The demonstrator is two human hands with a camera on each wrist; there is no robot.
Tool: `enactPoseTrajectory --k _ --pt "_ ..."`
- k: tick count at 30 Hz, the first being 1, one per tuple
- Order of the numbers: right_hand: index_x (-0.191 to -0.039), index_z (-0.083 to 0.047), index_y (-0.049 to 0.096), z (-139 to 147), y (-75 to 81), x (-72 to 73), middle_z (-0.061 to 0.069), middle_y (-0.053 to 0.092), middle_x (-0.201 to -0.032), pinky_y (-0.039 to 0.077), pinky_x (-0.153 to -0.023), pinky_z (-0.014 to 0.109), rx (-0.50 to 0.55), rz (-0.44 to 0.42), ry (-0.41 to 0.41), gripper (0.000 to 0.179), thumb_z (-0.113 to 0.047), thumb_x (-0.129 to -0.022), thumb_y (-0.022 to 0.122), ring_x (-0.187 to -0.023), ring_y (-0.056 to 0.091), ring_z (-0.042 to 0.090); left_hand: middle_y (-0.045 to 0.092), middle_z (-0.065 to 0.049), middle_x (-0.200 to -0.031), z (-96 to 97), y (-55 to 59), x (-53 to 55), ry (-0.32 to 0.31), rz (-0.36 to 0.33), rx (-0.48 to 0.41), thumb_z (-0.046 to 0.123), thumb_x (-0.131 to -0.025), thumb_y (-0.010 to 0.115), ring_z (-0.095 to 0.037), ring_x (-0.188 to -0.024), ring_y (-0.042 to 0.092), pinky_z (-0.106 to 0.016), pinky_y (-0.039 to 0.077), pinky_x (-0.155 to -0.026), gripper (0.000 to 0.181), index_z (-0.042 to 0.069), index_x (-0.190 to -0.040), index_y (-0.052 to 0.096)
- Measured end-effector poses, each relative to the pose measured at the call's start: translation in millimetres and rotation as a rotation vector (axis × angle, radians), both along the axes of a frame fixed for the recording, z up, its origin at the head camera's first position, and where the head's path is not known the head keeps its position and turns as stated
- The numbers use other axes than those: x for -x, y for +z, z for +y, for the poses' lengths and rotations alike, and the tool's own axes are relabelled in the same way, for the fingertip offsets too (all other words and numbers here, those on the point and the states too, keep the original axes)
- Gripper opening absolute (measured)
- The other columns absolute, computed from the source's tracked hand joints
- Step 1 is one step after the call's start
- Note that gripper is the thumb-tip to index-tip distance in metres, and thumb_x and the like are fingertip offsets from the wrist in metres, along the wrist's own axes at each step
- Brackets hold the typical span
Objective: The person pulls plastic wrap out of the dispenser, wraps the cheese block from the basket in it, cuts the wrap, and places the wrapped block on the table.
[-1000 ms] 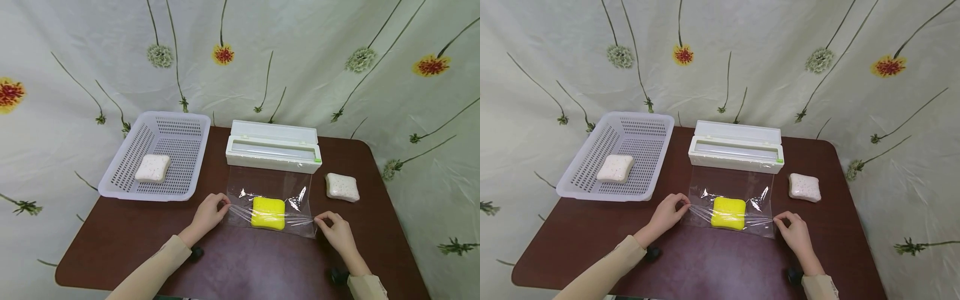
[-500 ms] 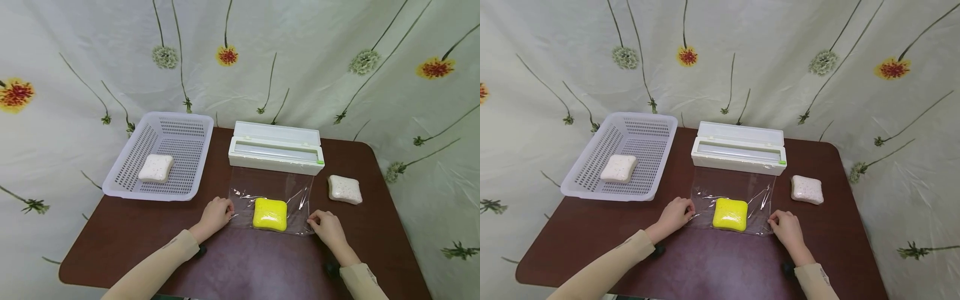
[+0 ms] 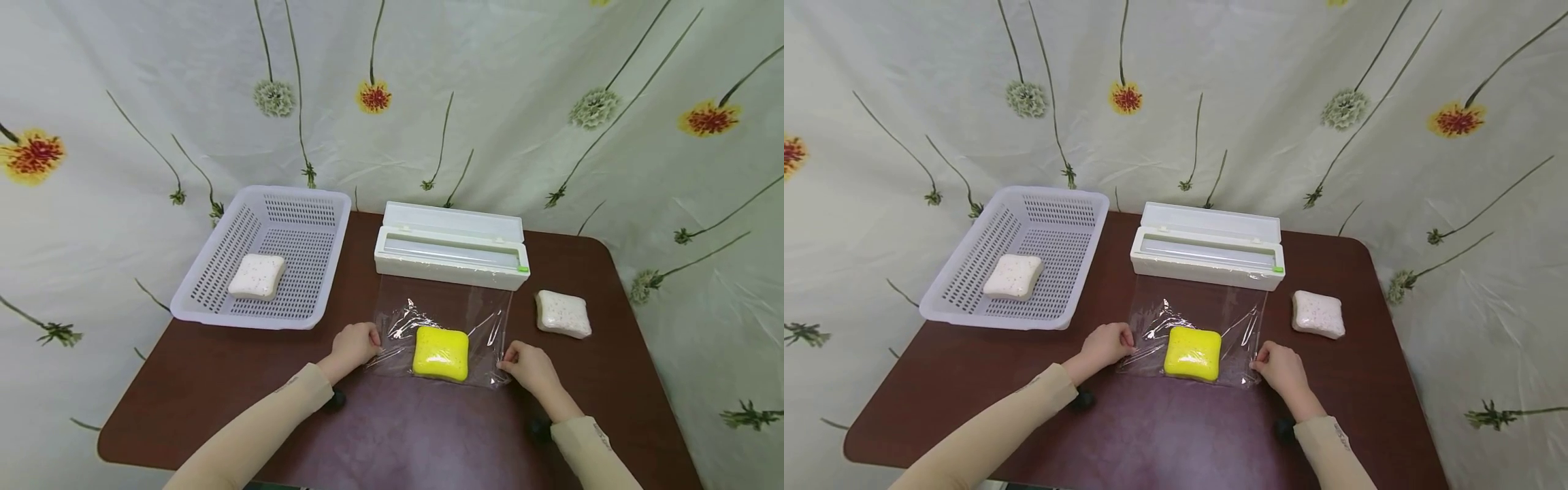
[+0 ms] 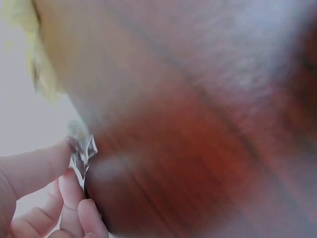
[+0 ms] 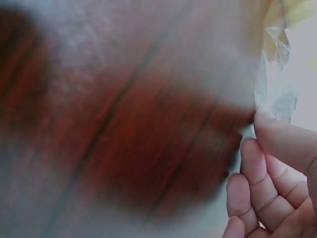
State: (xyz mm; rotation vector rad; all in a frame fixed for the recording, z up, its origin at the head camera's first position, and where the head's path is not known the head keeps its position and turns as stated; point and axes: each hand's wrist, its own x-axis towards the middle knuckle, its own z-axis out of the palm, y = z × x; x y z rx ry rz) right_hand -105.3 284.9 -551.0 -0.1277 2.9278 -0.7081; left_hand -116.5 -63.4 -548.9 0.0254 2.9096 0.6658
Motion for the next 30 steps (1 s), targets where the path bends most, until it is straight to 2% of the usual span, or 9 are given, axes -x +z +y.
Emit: enactPoseTrajectory --k 3,6,11,14,18,20,22,24,30 --pt "-0.075 -0.008 0.059 0.1 1.4 1.4 0.0 0.055 -0.062 0.038 -0.056 0.029 0.026 -0.043 -0.022 0.022 -0.017 -0.082 0.079 -0.057 0.047 0.013 0.065 0.001 -0.072 -0.8 1.4 2.7 0.029 -0.051 -0.014 0.022 -0.08 0.081 -0.017 -0.069 0.06 -0.034 0.047 -0.059 0.018 0.017 -0.073 0.064" --pt "-0.077 -0.007 0.062 0.0 4.0 -0.3 0.001 0.058 -0.066 0.041 -0.057 0.03 0.023 -0.026 -0.01 0.018 -0.015 -0.083 0.078 -0.06 0.05 0.014 0.065 0.002 -0.071 -2.2 3.0 1.2 0.018 -0.035 -0.013 0.017 -0.08 0.078 -0.017 -0.069 0.06 -0.034 0.047 -0.059 0.014 0.017 -0.073 0.066" --pt "-0.087 -0.005 0.069 -2.0 9.7 -12.2 0.006 0.063 -0.081 0.048 -0.067 0.04 0.008 0.166 0.028 0.002 -0.005 -0.086 0.071 -0.073 0.058 0.022 0.059 0.001 -0.073 -5.3 9.9 -8.2 -0.046 0.078 0.012 0.004 -0.08 0.069 -0.021 -0.076 0.056 -0.036 0.047 -0.066 0.015 0.017 -0.074 0.064" --pt "-0.089 -0.004 0.07 -4.9 11.2 -23.3 0.008 0.064 -0.087 0.048 -0.07 0.045 0.016 0.338 0.056 0.009 0.003 -0.083 0.069 -0.079 0.059 0.026 0.059 0.001 -0.077 -8.8 14.2 -14.4 -0.154 0.191 0.024 0.002 -0.081 0.071 -0.021 -0.08 0.053 -0.037 0.046 -0.069 0.016 0.017 -0.076 0.064" --pt "-0.088 -0.006 0.071 -6.3 8.3 -38.3 0.005 0.065 -0.089 0.045 -0.069 0.041 -0.004 0.519 0.147 0.017 0.005 -0.077 0.074 -0.08 0.057 0.023 0.064 0.002 -0.085 -15.4 17.4 -20.8 -0.409 0.361 0.085 0.006 -0.08 0.077 -0.019 -0.086 0.056 -0.036 0.049 -0.072 0.015 0.017 -0.084 0.067" --pt "-0.089 -0.008 0.071 -5.3 4.9 -43.7 0.003 0.066 -0.09 0.044 -0.07 0.039 -0.029 0.574 0.208 0.021 0.003 -0.074 0.078 -0.081 0.057 0.021 0.066 0.002 -0.091 -19.5 18.4 -22.6 -0.535 0.41 0.11 0.008 -0.08 0.078 -0.019 -0.091 0.058 -0.036 0.051 -0.077 0.016 0.016 -0.09 0.069" --pt "-0.09 -0.01 0.071 -3.5 0.9 -47.4 0.001 0.067 -0.092 0.045 -0.071 0.038 -0.053 0.609 0.264 0.025 0.0 -0.07 0.083 -0.084 0.059 0.02 0.067 0.003 -0.094 -23.9 17.8 -23.1 -0.627 0.418 0.127 0.01 -0.079 0.08 -0.018 -0.094 0.059 -0.035 0.051 -0.081 0.019 0.016 -0.094 0.069" --pt "-0.091 -0.011 0.072 -1.1 -3.1 -49.8 0.001 0.068 -0.094 0.047 -0.073 0.038 -0.065 0.627 0.304 0.029 -0.004 -0.067 0.087 -0.087 0.061 0.02 0.068 0.002 -0.096 -27.7 17.3 -23.4 -0.683 0.398 0.125 0.012 -0.079 0.081 -0.018 -0.097 0.06 -0.034 0.051 -0.084 0.022 0.015 -0.097 0.07" --pt "-0.095 -0.012 0.073 5.2 -16.0 -52.8 0.001 0.07 -0.099 0.049 -0.076 0.04 -0.086 0.617 0.359 0.04 -0.012 -0.06 0.092 -0.095 0.063 0.021 0.068 0.002 -0.101 -32.6 13.4 -22.2 -0.738 0.323 0.14 0.018 -0.076 0.085 -0.018 -0.1 0.06 -0.033 0.051 -0.087 0.031 0.015 -0.103 0.07"
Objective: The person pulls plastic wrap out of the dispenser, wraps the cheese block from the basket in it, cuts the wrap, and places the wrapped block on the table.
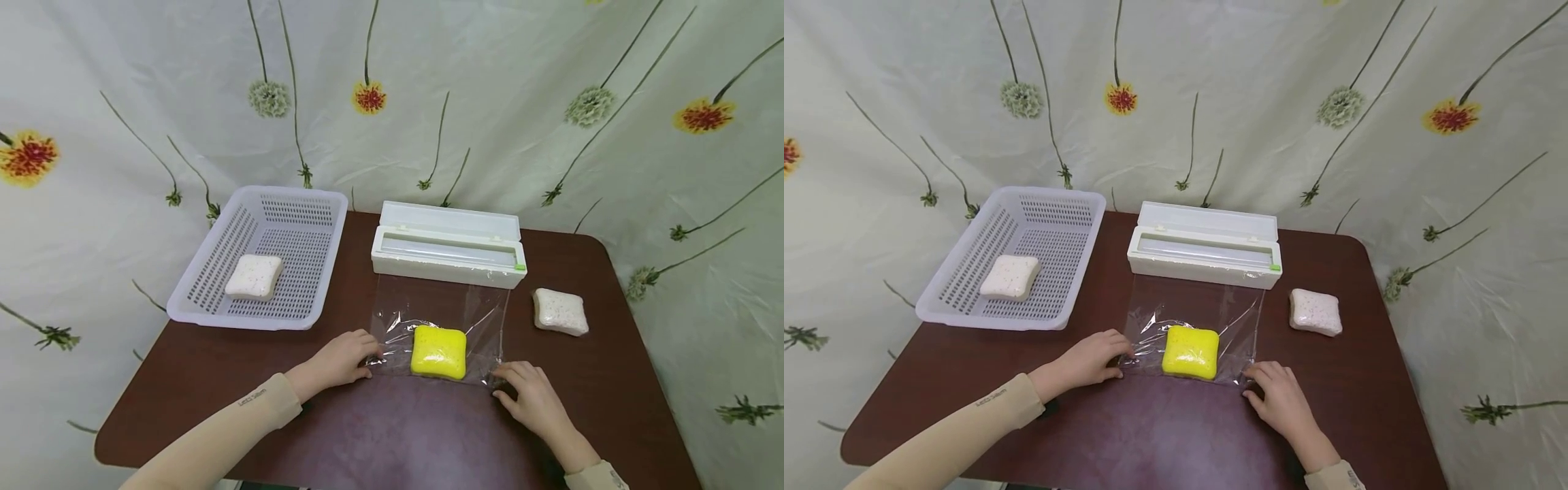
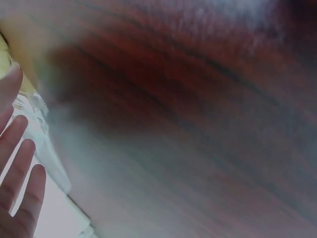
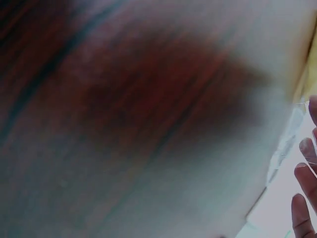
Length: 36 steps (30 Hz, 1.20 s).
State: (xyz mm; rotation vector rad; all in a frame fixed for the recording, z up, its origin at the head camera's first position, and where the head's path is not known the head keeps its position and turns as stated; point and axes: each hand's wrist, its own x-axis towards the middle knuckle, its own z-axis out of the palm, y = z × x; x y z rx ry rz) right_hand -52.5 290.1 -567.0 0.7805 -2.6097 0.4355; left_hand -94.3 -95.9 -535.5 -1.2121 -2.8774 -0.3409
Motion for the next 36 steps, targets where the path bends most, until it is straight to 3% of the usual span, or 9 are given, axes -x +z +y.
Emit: enactPoseTrajectory --k 5,11,18,22,25,36 --pt "-0.097 -0.014 0.075 2.0 -2.5 1.0 -0.002 0.071 -0.101 0.048 -0.075 0.036 -0.057 -0.027 -0.003 0.04 -0.013 -0.062 0.092 -0.097 0.062 0.018 0.069 0.002 -0.099 -1.0 -2.8 6.2 -0.018 -0.018 0.015 0.02 -0.072 0.088 -0.017 -0.096 0.059 -0.033 0.051 -0.084 0.033 0.016 -0.1 0.072" --pt "-0.093 -0.016 0.077 4.9 -8.6 0.8 -0.005 0.073 -0.095 0.047 -0.072 0.032 -0.058 0.009 0.006 0.036 -0.008 -0.061 0.092 -0.092 0.063 0.015 0.069 0.001 -0.1 -5.5 -9.7 5.4 -0.063 -0.015 0.018 0.019 -0.071 0.088 -0.017 -0.097 0.06 -0.032 0.052 -0.085 0.029 0.015 -0.095 0.072" --pt "-0.084 -0.016 0.079 6.5 -8.7 5.5 -0.006 0.073 -0.085 0.045 -0.069 0.03 -0.001 0.087 0.026 0.032 -0.003 -0.058 0.091 -0.083 0.063 0.012 0.072 0.003 -0.1 -8.0 -12.5 8.0 -0.09 0.037 -0.009 0.007 -0.08 0.078 -0.015 -0.096 0.063 -0.028 0.054 -0.085 0.012 0.014 -0.09 0.076" --pt "-0.081 -0.016 0.078 7.9 -3.9 9.0 -0.007 0.073 -0.082 0.043 -0.068 0.029 0.013 0.086 0.044 0.029 -0.004 -0.058 0.09 -0.08 0.063 0.012 0.073 0.004 -0.093 -9.1 -12.4 10.4 -0.111 0.073 -0.035 0.006 -0.083 0.074 -0.013 -0.092 0.064 -0.026 0.054 -0.082 0.009 0.015 -0.085 0.074" --pt "-0.08 -0.016 0.077 9.1 1.0 10.3 -0.008 0.072 -0.08 0.043 -0.067 0.029 0.042 0.04 0.041 0.026 -0.003 -0.061 0.089 -0.079 0.063 0.011 0.071 0.006 -0.086 -9.8 -10.8 10.2 -0.088 0.058 -0.068 0.007 -0.085 0.073 -0.012 -0.088 0.063 -0.026 0.053 -0.078 0.011 0.017 -0.083 0.071" --pt "-0.082 -0.015 0.069 8.6 23.5 17.9 -0.006 0.067 -0.079 0.051 -0.069 0.036 0.192 -0.183 -0.087 0.017 -0.001 -0.08 0.077 -0.075 0.064 0.015 0.066 0.006 -0.087 -1.9 -3.5 11.3 0.125 -0.073 -0.197 0.012 -0.093 0.064 -0.007 -0.077 0.058 -0.026 0.052 -0.07 0.006 0.018 -0.092 0.063"
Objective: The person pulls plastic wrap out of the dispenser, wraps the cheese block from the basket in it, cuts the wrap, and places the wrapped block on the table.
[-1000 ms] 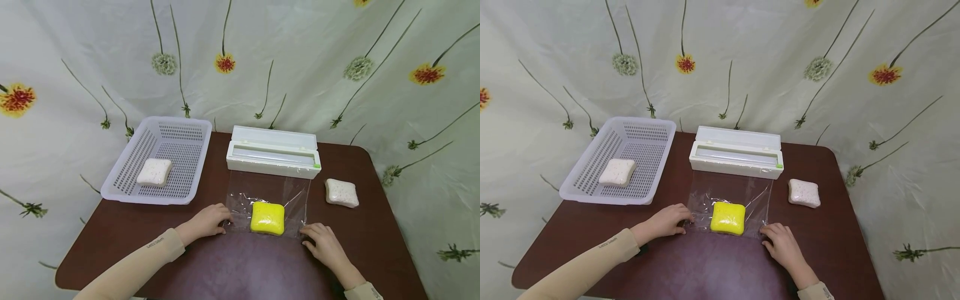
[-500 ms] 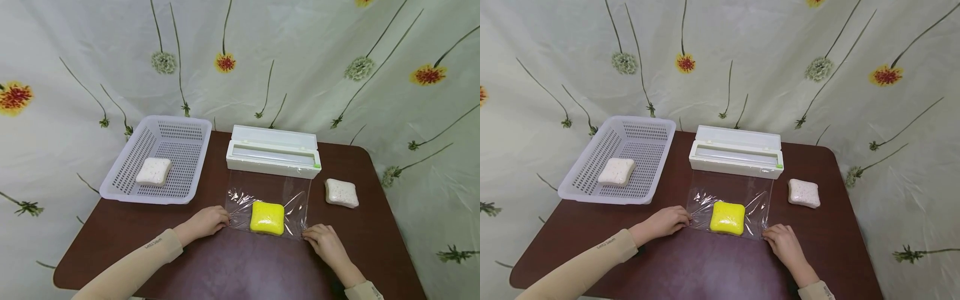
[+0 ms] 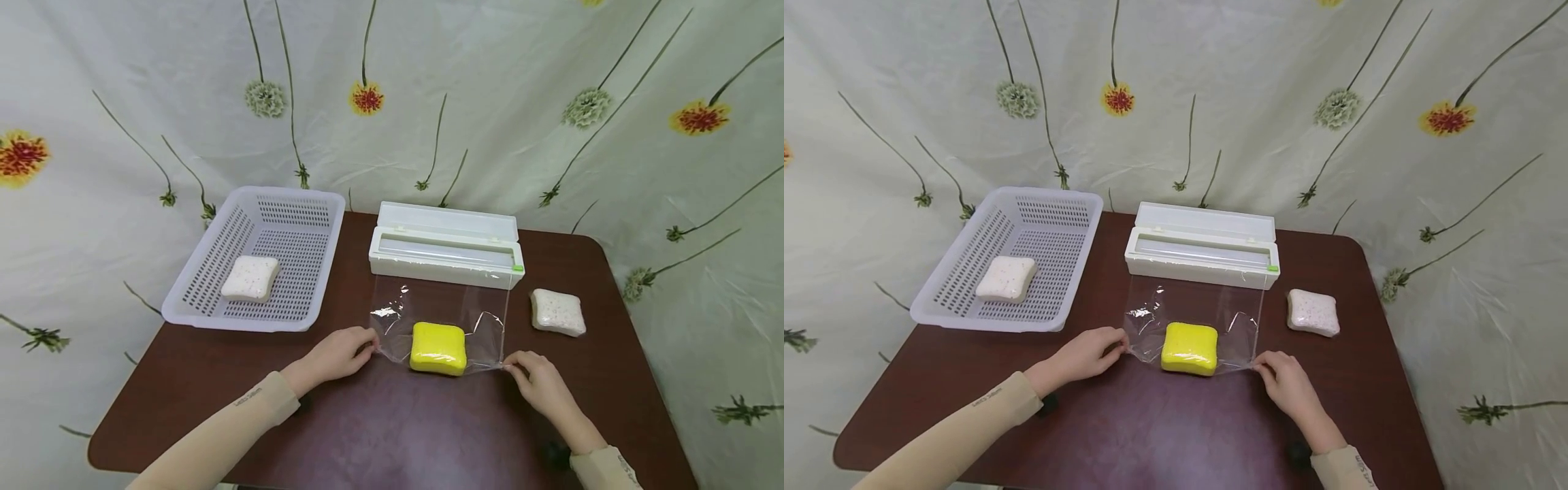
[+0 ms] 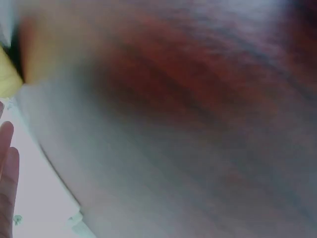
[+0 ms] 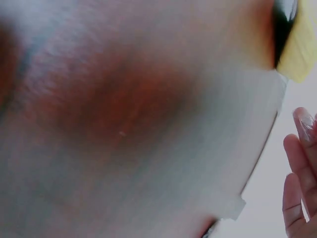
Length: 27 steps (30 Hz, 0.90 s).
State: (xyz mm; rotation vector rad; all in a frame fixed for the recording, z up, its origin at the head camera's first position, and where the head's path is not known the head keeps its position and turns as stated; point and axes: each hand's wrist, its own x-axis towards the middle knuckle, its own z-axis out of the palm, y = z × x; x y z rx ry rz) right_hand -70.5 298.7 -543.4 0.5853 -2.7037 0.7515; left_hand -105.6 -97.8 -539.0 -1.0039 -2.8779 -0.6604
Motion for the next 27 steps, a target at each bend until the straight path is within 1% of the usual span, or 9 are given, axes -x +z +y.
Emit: enactPoseTrajectory --k 4,9,13,15,20,22,23,24,27 --pt "-0.085 -0.014 0.067 1.9 6.1 7.0 -0.006 0.067 -0.078 0.049 -0.065 0.033 0.037 -0.06 -0.05 0.013 -0.002 -0.085 0.073 -0.072 0.061 0.013 0.066 0.007 -0.086 1.9 3.7 5.9 0.077 -0.047 -0.09 0.014 -0.096 0.061 -0.005 -0.075 0.058 -0.025 0.051 -0.069 0.003 0.016 -0.095 0.063" --pt "-0.089 -0.01 0.066 3.2 10.2 20.8 -0.001 0.071 -0.079 0.047 -0.064 0.028 0.126 -0.145 -0.106 0.006 -0.005 -0.092 0.066 -0.07 0.059 0.006 0.07 0.003 -0.086 7.2 4.6 16.9 0.166 -0.141 -0.221 0.015 -0.099 0.057 -0.006 -0.072 0.06 -0.023 0.048 -0.065 0.005 0.013 -0.099 0.061" --pt "-0.093 -0.008 0.064 0.9 13.8 35.3 0.004 0.071 -0.082 0.045 -0.066 0.027 0.189 -0.246 -0.151 0.007 -0.012 -0.098 0.06 -0.073 0.057 0.01 0.071 0.001 -0.086 13.9 4.6 27.9 0.257 -0.197 -0.324 0.01 -0.099 0.055 -0.01 -0.074 0.065 -0.023 0.048 -0.063 0.006 0.012 -0.1 0.06" --pt "-0.096 -0.006 0.062 -0.5 15.4 43.1 0.006 0.07 -0.084 0.044 -0.066 0.028 0.207 -0.278 -0.164 0.008 -0.012 -0.099 0.058 -0.074 0.056 0.013 0.07 -0.001 -0.085 16.8 5.0 33.9 0.296 -0.202 -0.366 0.009 -0.099 0.053 -0.012 -0.075 0.066 -0.023 0.048 -0.063 0.007 0.011 -0.1 0.06" --pt "-0.098 -0.003 0.059 -4.8 17.4 62.3 0.012 0.068 -0.084 0.041 -0.063 0.026 0.229 -0.271 -0.186 0.007 -0.008 -0.1 0.055 -0.071 0.053 0.016 0.069 -0.004 -0.085 24.1 4.7 49.9 0.374 -0.195 -0.422 0.011 -0.101 0.051 -0.014 -0.076 0.066 -0.026 0.048 -0.064 0.009 0.008 -0.103 0.06" --pt "-0.101 -0.002 0.058 -7.1 18.1 69.7 0.014 0.066 -0.084 0.041 -0.063 0.027 0.23 -0.278 -0.21 0.009 -0.009 -0.101 0.053 -0.07 0.052 0.017 0.068 -0.005 -0.085 27.8 3.5 56.5 0.412 -0.208 -0.438 0.012 -0.102 0.05 -0.015 -0.076 0.066 -0.027 0.048 -0.063 0.01 0.009 -0.105 0.059" --pt "-0.102 -0.002 0.057 -8.5 18.0 73.6 0.015 0.065 -0.084 0.041 -0.063 0.028 0.232 -0.291 -0.226 0.01 -0.01 -0.102 0.051 -0.069 0.052 0.019 0.068 -0.006 -0.085 29.7 2.5 59.9 0.43 -0.216 -0.445 0.013 -0.103 0.049 -0.015 -0.075 0.066 -0.027 0.047 -0.062 0.011 0.008 -0.106 0.059" --pt "-0.103 -0.003 0.056 -8.1 13.3 78.6 0.013 0.063 -0.081 0.041 -0.061 0.028 0.232 -0.28 -0.233 0.02 -0.021 -0.104 0.048 -0.066 0.05 0.018 0.067 -0.007 -0.084 31.8 1.5 63.2 0.45 -0.216 -0.448 0.014 -0.103 0.049 -0.015 -0.073 0.065 -0.027 0.047 -0.061 0.012 0.008 -0.107 0.059" --pt "-0.107 -0.001 0.053 -13.7 10.6 89.8 0.015 0.058 -0.08 0.042 -0.062 0.031 0.224 -0.287 -0.271 0.025 -0.024 -0.106 0.043 -0.067 0.052 0.022 0.065 -0.008 -0.083 38.5 -1.9 72.8 0.514 -0.201 -0.457 0.015 -0.104 0.048 -0.014 -0.067 0.061 -0.027 0.045 -0.057 0.013 0.007 -0.108 0.058"
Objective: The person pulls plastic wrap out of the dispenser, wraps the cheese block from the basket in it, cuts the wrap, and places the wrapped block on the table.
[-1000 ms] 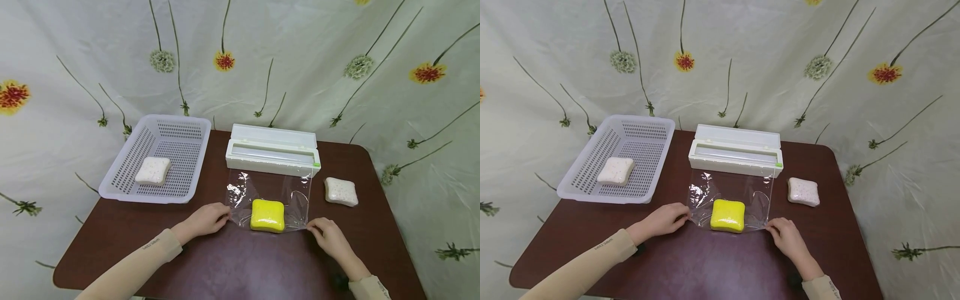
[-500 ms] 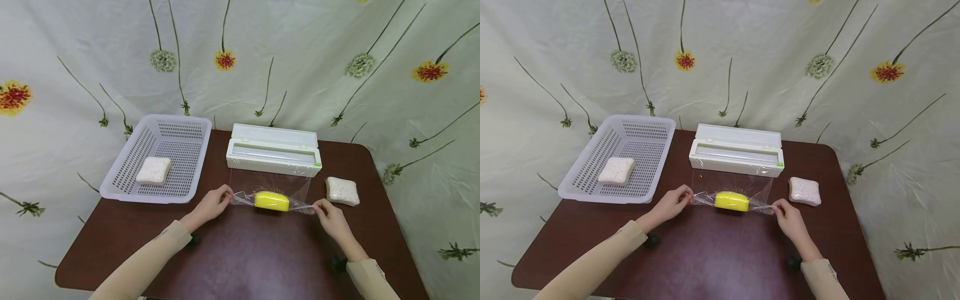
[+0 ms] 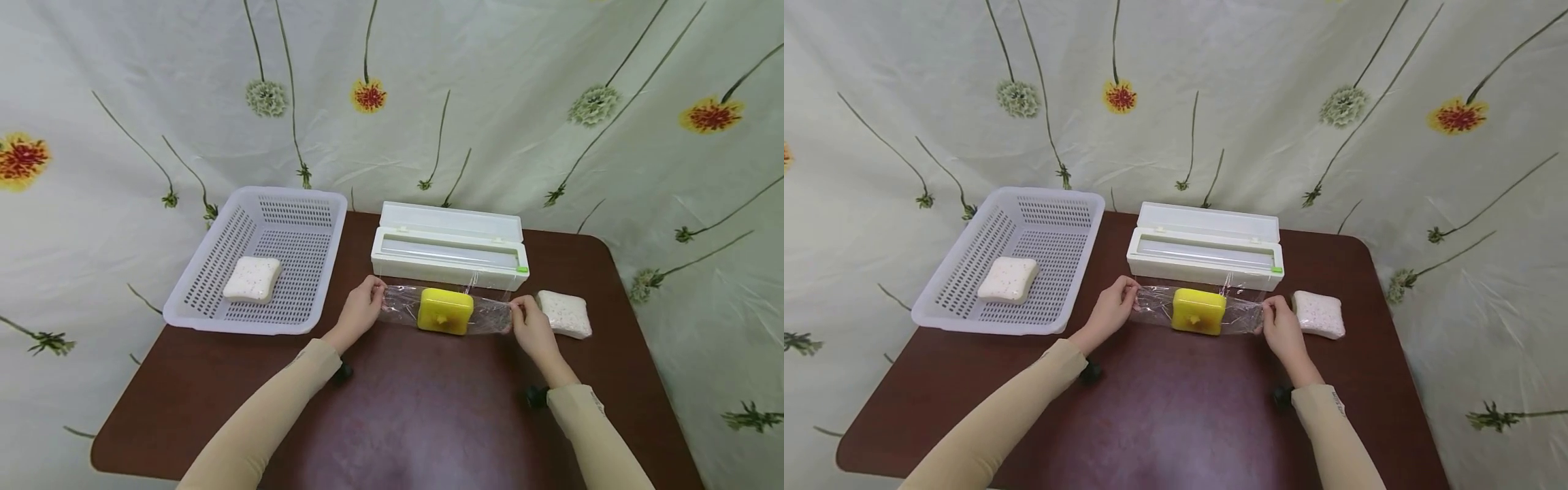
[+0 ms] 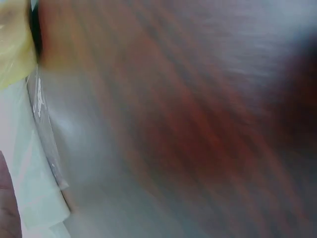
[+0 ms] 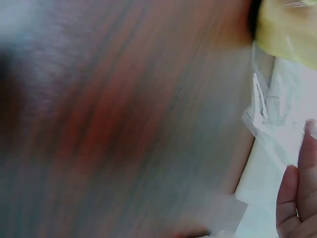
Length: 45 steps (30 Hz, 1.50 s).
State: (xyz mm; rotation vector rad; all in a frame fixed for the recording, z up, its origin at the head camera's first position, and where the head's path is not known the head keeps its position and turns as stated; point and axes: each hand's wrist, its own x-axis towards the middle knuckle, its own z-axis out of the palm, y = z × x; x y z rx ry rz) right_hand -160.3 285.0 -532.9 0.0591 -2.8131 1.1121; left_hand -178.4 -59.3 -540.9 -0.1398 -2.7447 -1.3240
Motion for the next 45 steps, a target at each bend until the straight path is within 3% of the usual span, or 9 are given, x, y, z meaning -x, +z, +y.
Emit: enactPoseTrajectory --k 3,4,9,16,23,30,36,41,45 --pt "-0.107 0.001 0.052 -4.2 -5.0 11.4 0.017 0.057 -0.08 0.044 -0.062 0.036 -0.029 0.038 -0.024 0.026 -0.023 -0.106 0.042 -0.068 0.054 0.027 0.063 -0.01 -0.084 7.2 -3.1 9.9 0.061 0.041 0.025 0.014 -0.104 0.048 -0.016 -0.064 0.057 -0.03 0.046 -0.058 0.015 0.004 -0.109 0.058" --pt "-0.108 0.004 0.052 -7.6 -2.0 13.2 0.02 0.057 -0.083 0.044 -0.064 0.039 -0.038 0.027 -0.037 0.019 -0.013 -0.104 0.044 -0.071 0.054 0.031 0.063 -0.01 -0.086 9.6 -4.4 12.9 0.081 0.053 0.038 0.014 -0.104 0.048 -0.017 -0.065 0.057 -0.032 0.047 -0.06 0.016 0.004 -0.11 0.058" --pt "-0.107 0.005 0.05 -15.1 -6.5 24.1 0.026 0.058 -0.089 0.046 -0.069 0.051 -0.091 0.046 -0.083 0.021 -0.015 -0.105 0.043 -0.076 0.057 0.039 0.062 -0.015 -0.094 19.8 -9.6 24.2 0.156 0.083 0.086 0.014 -0.104 0.046 -0.027 -0.076 0.057 -0.042 0.049 -0.069 0.017 0.001 -0.11 0.057" --pt "-0.106 0.007 0.052 -24.8 -11.8 36.3 0.03 0.061 -0.096 0.049 -0.074 0.057 -0.133 0.101 -0.157 0.021 -0.013 -0.103 0.046 -0.087 0.063 0.047 0.06 -0.018 -0.1 28.5 -15.9 36.7 0.241 0.102 0.146 0.016 -0.105 0.046 -0.037 -0.09 0.066 -0.047 0.054 -0.075 0.015 0.001 -0.109 0.051" --pt "-0.102 0.006 0.052 -25.8 -14.4 46.1 0.031 0.062 -0.089 0.048 -0.069 0.059 -0.12 0.17 -0.211 0.016 -0.01 -0.1 0.053 -0.081 0.063 0.049 0.058 -0.02 -0.092 35.2 -19.2 46.2 0.299 0.155 0.131 0.015 -0.103 0.049 -0.043 -0.083 0.065 -0.051 0.052 -0.071 0.014 0.001 -0.103 0.048" --pt "-0.1 0.003 0.054 -26.6 -14.6 52.2 0.029 0.067 -0.087 0.048 -0.065 0.058 -0.086 0.163 -0.28 0.021 -0.018 -0.099 0.057 -0.076 0.065 0.047 0.061 -0.021 -0.088 41.1 -22.1 52.6 0.386 0.14 0.095 0.017 -0.102 0.053 -0.045 -0.081 0.065 -0.053 0.051 -0.071 0.016 0.002 -0.1 0.048" --pt "-0.089 0.001 0.057 -25.0 -14.7 53.3 0.026 0.066 -0.081 0.047 -0.065 0.054 -0.108 0.117 -0.334 0.033 -0.031 -0.098 0.061 -0.075 0.064 0.045 0.061 -0.019 -0.084 35.0 -26.0 51.7 0.473 0.061 -0.023 0.03 -0.099 0.059 -0.044 -0.077 0.064 -0.053 0.049 -0.07 0.029 0.004 -0.102 0.046" --pt "-0.083 -0.001 0.055 -17.0 -14.9 54.0 0.021 0.061 -0.073 0.043 -0.059 0.048 -0.124 0.069 -0.359 0.04 -0.038 -0.097 0.062 -0.066 0.059 0.04 0.063 -0.017 -0.084 28.6 -25.5 52.4 0.458 0.027 -0.053 0.035 -0.097 0.062 -0.038 -0.07 0.062 -0.048 0.049 -0.066 0.037 0.003 -0.107 0.045" --pt "-0.087 0.0 0.053 -12.5 -13.2 54.1 0.019 0.058 -0.077 0.043 -0.059 0.046 -0.097 0.049 -0.364 0.042 -0.04 -0.096 0.063 -0.066 0.057 0.036 0.065 -0.016 -0.088 25.3 -20.8 51.7 0.445 0.008 -0.057 0.035 -0.096 0.063 -0.036 -0.073 0.063 -0.047 0.049 -0.068 0.038 0.003 -0.109 0.047"
